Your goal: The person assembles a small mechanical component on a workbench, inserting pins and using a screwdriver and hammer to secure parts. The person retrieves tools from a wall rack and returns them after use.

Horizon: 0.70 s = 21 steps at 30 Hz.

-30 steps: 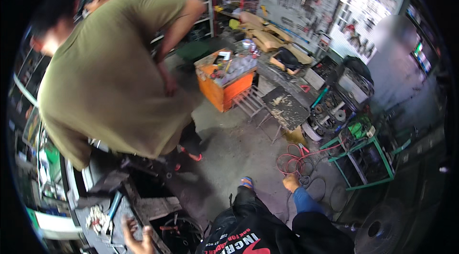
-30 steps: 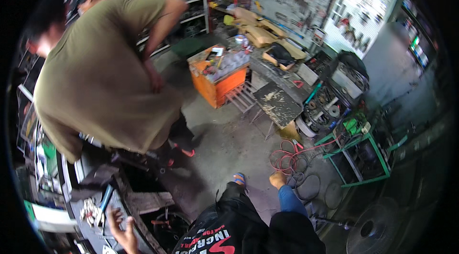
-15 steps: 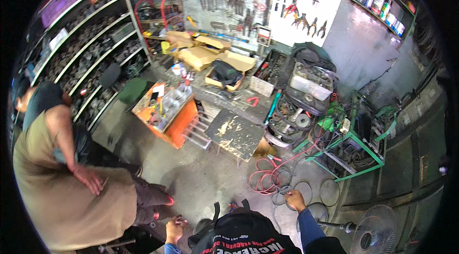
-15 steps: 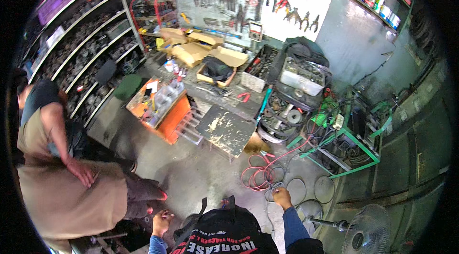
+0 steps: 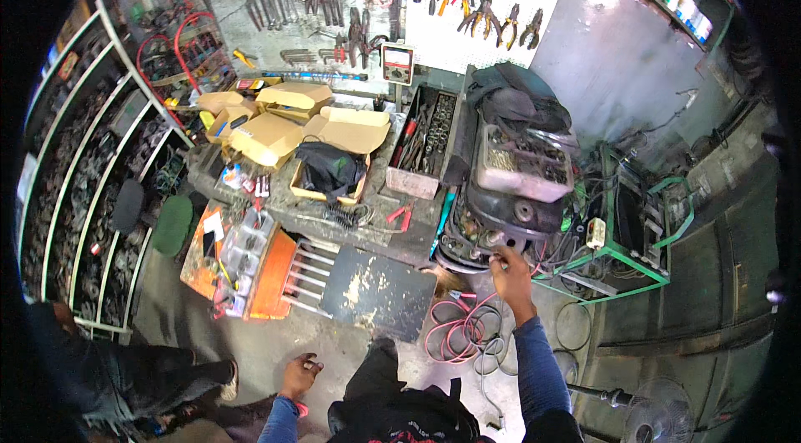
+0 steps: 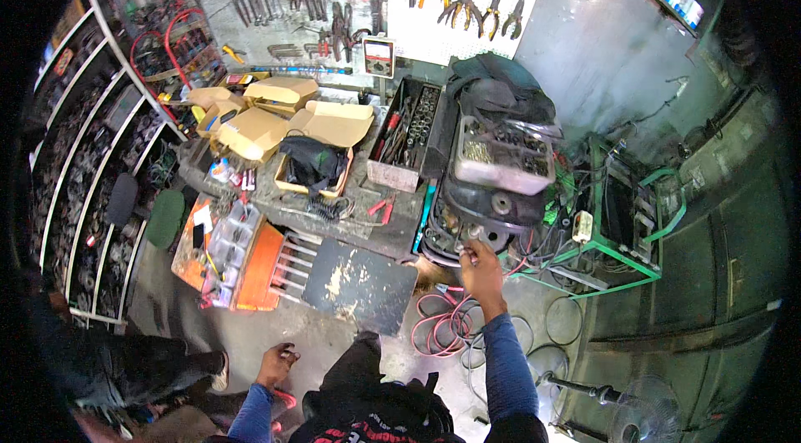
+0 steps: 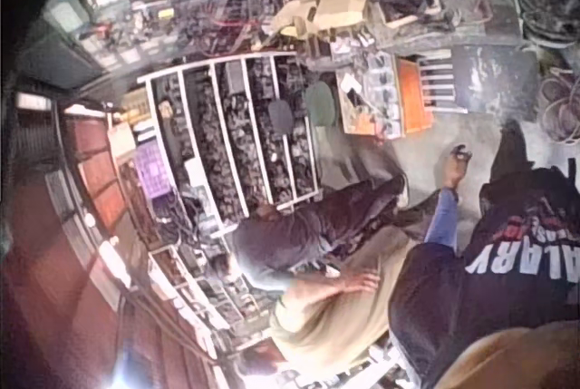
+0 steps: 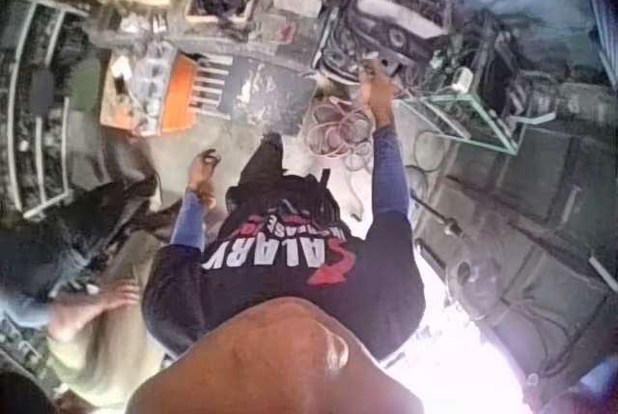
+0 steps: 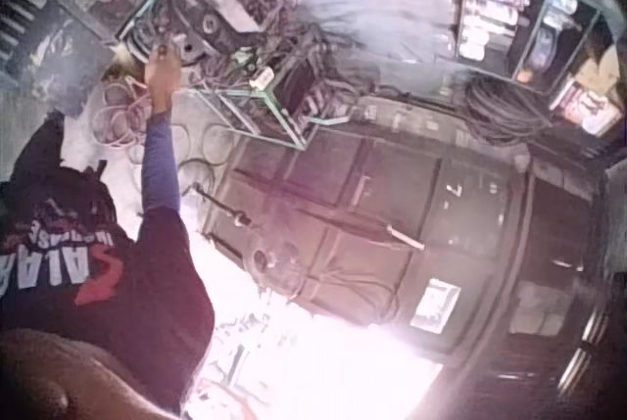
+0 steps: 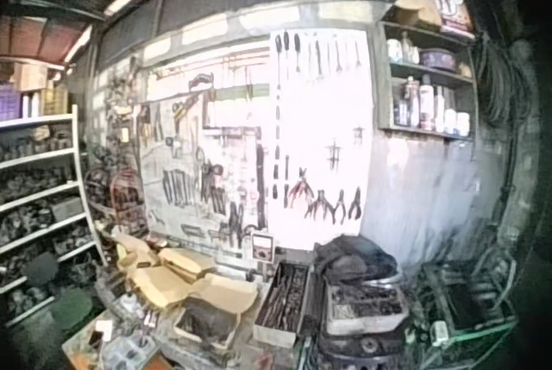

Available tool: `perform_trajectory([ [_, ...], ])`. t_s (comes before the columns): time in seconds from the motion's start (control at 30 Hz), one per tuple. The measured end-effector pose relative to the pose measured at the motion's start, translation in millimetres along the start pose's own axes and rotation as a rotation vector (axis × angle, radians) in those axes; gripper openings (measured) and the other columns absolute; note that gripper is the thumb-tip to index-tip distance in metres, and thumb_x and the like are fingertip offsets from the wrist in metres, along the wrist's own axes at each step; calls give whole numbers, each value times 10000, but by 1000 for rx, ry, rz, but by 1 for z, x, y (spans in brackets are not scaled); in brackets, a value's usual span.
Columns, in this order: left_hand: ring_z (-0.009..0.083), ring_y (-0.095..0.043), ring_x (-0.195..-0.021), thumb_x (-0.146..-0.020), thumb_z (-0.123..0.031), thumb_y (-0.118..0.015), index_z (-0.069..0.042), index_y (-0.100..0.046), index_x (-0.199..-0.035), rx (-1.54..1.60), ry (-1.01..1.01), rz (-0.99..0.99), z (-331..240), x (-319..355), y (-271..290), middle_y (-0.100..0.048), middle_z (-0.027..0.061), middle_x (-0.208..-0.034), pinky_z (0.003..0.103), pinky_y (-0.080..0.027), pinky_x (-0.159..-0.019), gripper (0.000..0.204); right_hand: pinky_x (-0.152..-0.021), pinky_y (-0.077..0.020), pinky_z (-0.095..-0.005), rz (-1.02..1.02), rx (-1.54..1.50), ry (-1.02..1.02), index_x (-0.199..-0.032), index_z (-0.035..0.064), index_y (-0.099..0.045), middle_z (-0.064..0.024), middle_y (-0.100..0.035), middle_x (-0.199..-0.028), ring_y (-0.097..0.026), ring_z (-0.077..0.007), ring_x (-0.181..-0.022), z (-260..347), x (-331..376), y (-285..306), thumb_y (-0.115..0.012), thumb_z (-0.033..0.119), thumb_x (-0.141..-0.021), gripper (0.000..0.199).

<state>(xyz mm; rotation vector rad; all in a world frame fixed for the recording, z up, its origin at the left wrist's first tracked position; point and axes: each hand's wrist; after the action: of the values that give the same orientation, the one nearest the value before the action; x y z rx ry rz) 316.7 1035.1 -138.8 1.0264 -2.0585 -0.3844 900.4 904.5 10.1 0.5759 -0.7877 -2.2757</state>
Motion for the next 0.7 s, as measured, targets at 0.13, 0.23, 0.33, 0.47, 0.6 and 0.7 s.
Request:
perform_trajectory([
  [0.13, 301, -784, -876, -933, -293, -798, -16, -721, -1328, -99, -133, -3, -92, -121, 27, -806, 167, -999, 414, -604, -810, 488, -790, -576, -381, 150, -35, -178, -1158, 35, -744, -132, -778, -1024, -746, -259, -893, -28, -21, -55, -699, 184, -989, 230],
  [0.23, 290, -785, -893, -947, -261, -792, 0, -721, -1322, -17, -98, -17, -150, -184, 38, -800, 198, -1020, 409, -601, -816, 463, -792, -583, -361, 395, 14, -255, -1163, 44, -754, -111, -793, -1027, -755, -229, -898, -35, -8, -107, -703, 203, -1006, 229],
  [0.33, 296, -783, -920, -957, -257, -789, -10, -733, -1308, 78, -51, -5, -179, -214, 23, -801, 210, -1021, 400, -595, -823, 433, -804, -588, -381, 546, -77, -279, -1157, 36, -753, -121, -788, -1027, -755, -244, -899, -16, -8, -149, -708, 233, -1005, 253],
  [0.47, 347, -780, -949, -941, -298, -801, -42, -755, -1283, 75, 53, 121, -151, -225, -27, -801, 212, -1039, 424, -590, -842, 429, -855, -580, -423, 657, -158, -338, -1183, 57, -747, -173, -776, -1031, -756, -320, -928, 8, -61, -184, -694, 291, -1003, 299],
  [0.6, 343, -776, -1012, -923, -306, -813, -49, -769, -1256, 20, 121, 106, -123, -177, -63, -807, 198, -1077, 424, -592, -862, 423, -703, -564, -397, 574, -323, -425, -1114, -3, -738, -120, -726, -862, -708, -228, -756, -1, -156, -240, -708, 264, -1012, 288],
  [0.7, 226, -789, -965, -933, -298, -810, -44, -779, -1232, 189, 488, 146, -77, -120, -71, -818, 157, -1048, 360, -609, -816, 393, -559, -518, -309, 366, -744, -572, -1031, -1, -708, -55, -702, -824, -659, -157, -672, -11, -245, -299, -668, 166, -1042, 171],
])
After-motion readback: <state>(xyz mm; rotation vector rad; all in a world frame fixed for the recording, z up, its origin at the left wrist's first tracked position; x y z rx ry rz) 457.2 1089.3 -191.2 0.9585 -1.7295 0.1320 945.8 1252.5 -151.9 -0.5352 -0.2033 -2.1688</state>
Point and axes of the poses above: each hand's wrist, its own x-axis away from the middle knuckle, its own y-axis out of the back of the hand, z = x × y
